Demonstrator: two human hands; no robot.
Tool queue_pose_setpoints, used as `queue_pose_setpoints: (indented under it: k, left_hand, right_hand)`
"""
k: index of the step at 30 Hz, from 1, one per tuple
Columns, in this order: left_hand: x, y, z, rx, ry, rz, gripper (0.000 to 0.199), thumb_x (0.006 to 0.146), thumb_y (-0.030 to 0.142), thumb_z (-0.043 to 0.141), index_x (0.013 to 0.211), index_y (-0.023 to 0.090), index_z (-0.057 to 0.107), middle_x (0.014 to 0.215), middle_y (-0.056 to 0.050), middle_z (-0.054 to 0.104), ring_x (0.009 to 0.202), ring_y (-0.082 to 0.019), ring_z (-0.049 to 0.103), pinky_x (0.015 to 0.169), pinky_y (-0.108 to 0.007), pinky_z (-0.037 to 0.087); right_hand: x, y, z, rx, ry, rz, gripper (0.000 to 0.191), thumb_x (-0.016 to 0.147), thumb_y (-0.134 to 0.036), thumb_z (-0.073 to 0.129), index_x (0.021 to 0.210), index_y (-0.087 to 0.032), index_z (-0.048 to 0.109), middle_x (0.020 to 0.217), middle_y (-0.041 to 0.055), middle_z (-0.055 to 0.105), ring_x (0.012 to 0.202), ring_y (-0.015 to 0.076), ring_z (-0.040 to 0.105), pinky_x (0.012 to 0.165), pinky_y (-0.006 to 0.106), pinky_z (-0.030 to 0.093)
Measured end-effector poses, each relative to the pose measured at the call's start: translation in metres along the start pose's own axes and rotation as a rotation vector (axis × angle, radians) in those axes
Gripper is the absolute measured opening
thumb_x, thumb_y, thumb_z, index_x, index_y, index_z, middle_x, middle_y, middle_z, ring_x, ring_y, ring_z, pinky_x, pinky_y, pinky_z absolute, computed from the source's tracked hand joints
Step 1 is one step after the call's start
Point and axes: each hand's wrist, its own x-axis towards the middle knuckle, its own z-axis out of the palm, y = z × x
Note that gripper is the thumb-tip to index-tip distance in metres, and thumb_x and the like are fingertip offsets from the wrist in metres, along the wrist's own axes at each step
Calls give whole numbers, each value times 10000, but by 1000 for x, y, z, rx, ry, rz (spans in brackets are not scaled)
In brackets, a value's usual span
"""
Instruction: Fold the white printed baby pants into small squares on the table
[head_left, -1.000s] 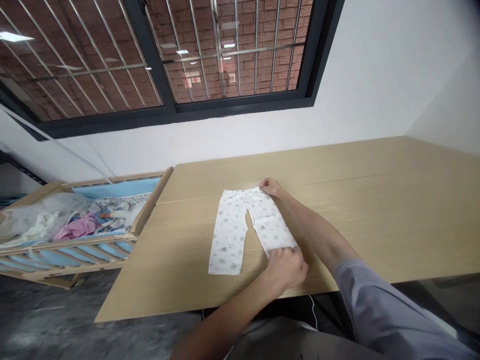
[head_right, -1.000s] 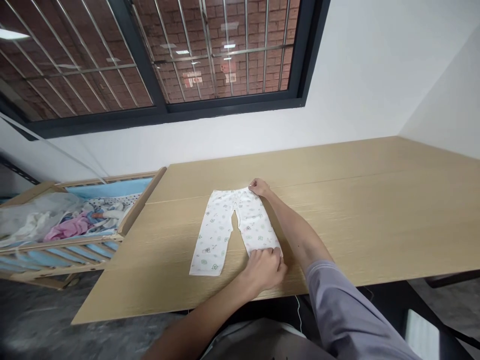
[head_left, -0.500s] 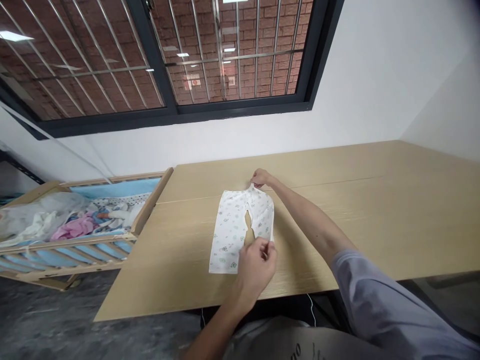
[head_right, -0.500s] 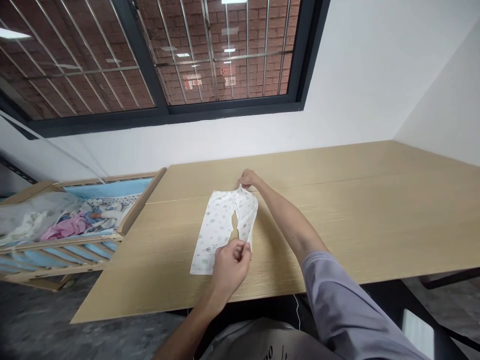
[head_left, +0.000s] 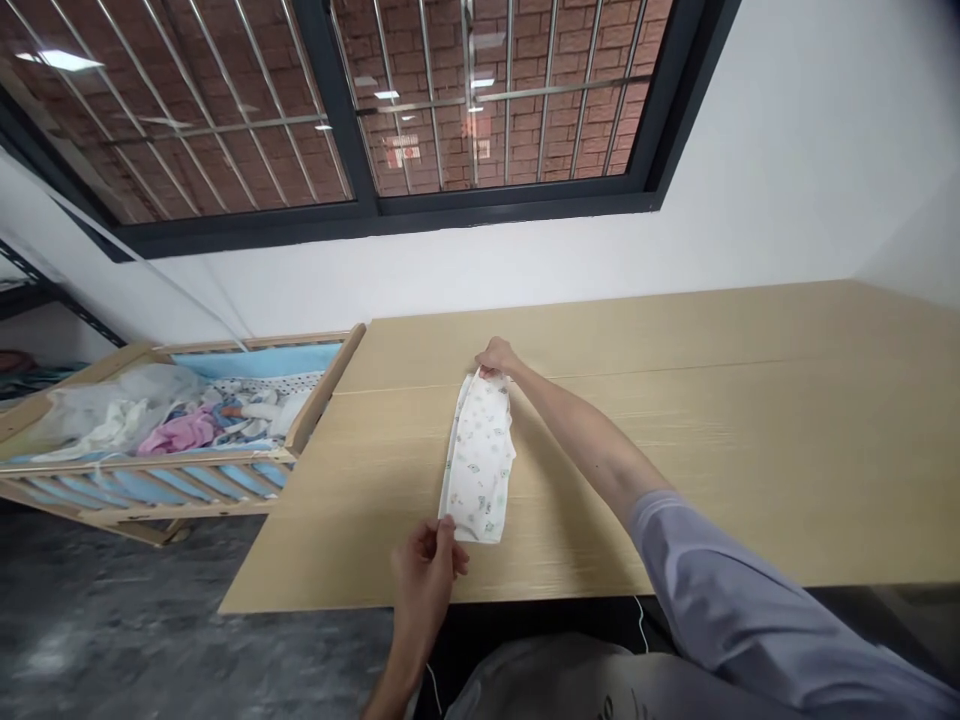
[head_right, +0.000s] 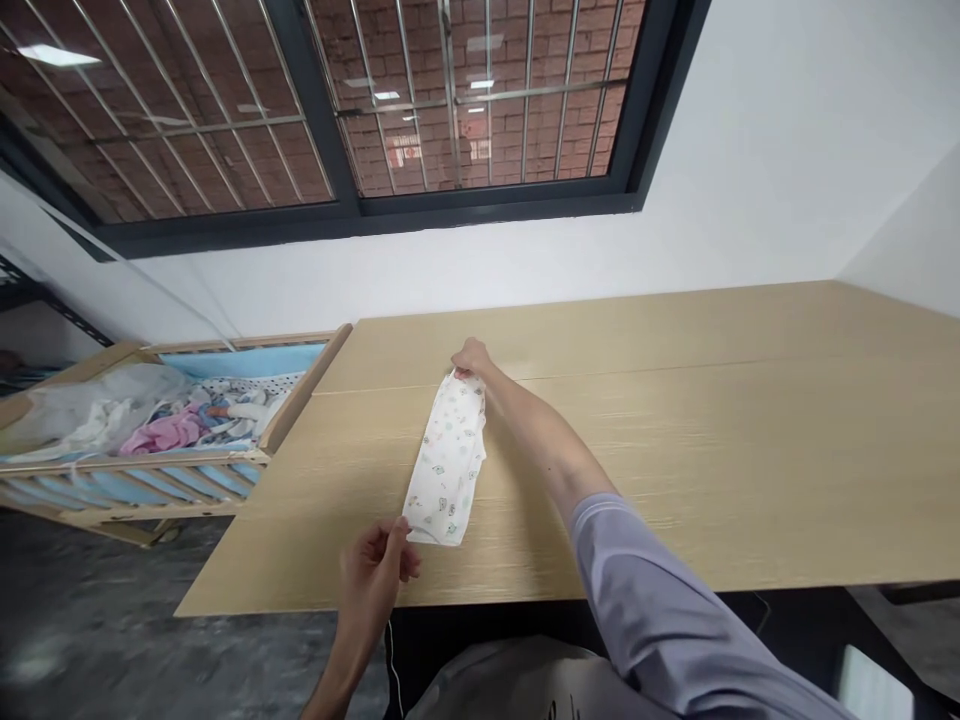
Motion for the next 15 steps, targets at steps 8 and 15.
queue_pose_setpoints:
  k: [8, 15]
  left_hand:
    - [22, -21, -19, 141, 28, -84, 543, 758, 726, 610, 739, 185, 653, 497, -2, 626, 421, -181, 585, 437, -279, 429]
    - [31, -26, -24, 214, -19, -134, 621, 773, 779, 524, 706, 175, 646, 544, -45, 670, 400, -204, 603, 429, -305, 453]
  right_hand:
    - [5, -3, 40, -50, 19, 12, 77, 771, -85, 736, 840, -83, 702, 560, 96, 658, 572, 251, 700, 542, 326, 604]
    - [-14, -4, 45, -169, 55, -87, 106, 827, -209, 690, 884, -120, 679, 677, 107, 698, 721, 230, 709, 636, 267, 567]
